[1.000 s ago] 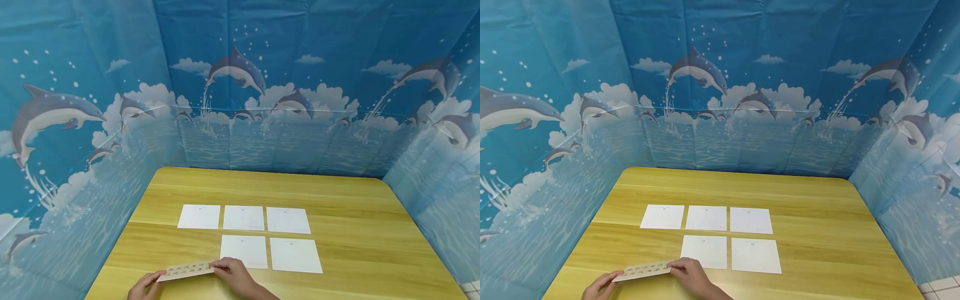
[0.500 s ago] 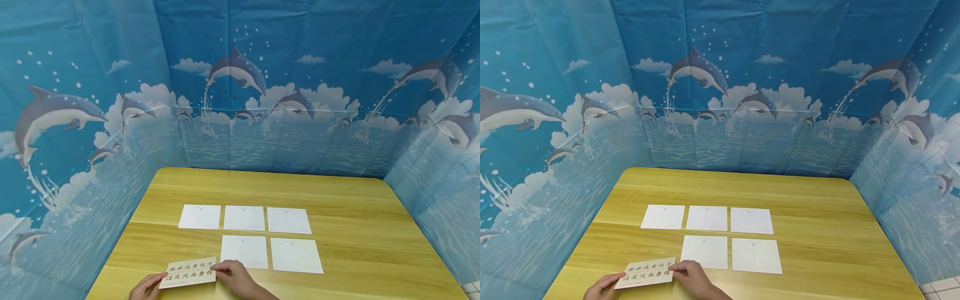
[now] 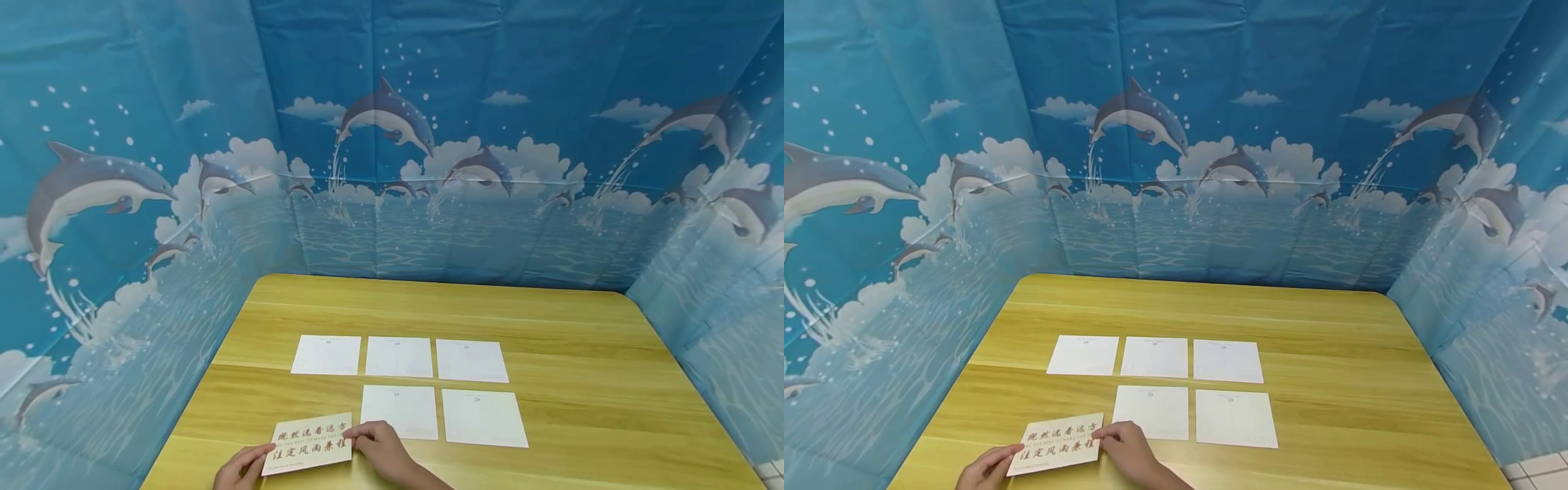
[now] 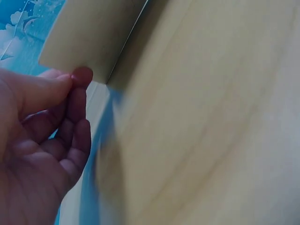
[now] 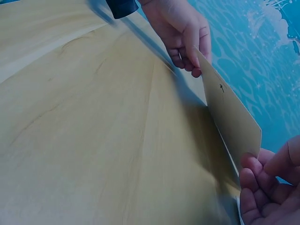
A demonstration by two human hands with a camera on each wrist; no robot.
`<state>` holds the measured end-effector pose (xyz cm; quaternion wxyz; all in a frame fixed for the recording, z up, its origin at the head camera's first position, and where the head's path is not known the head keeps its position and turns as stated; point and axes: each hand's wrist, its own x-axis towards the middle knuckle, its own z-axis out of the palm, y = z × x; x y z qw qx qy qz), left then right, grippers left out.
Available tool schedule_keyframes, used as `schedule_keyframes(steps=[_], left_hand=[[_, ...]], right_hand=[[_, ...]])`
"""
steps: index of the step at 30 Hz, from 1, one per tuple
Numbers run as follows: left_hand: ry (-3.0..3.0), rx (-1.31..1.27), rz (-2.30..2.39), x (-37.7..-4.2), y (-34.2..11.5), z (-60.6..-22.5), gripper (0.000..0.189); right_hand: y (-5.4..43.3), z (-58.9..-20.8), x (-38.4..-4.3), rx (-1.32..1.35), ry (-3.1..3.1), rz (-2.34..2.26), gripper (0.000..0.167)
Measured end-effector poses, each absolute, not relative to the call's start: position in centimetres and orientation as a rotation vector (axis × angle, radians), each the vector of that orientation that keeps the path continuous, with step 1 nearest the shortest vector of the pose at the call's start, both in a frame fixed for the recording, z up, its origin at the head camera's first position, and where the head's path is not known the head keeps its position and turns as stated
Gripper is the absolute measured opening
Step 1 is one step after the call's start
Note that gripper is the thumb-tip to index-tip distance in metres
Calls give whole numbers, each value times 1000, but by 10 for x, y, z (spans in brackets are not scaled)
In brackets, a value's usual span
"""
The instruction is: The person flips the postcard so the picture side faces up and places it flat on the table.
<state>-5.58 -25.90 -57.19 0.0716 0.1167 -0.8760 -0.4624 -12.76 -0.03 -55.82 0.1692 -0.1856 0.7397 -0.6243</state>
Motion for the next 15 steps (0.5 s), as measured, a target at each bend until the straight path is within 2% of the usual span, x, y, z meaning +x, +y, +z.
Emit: schedule_keyframes(steps=[6, 15], left_hand=[[-2640, 574, -1539, -61, -258, -563, 21], [-2633, 621, -1446, -72, -255, -562, 22]], right_hand=[[-7, -561, -131, -516, 2155, -1772, 23], [-14, -564, -133, -580, 2300, -1701, 22]])
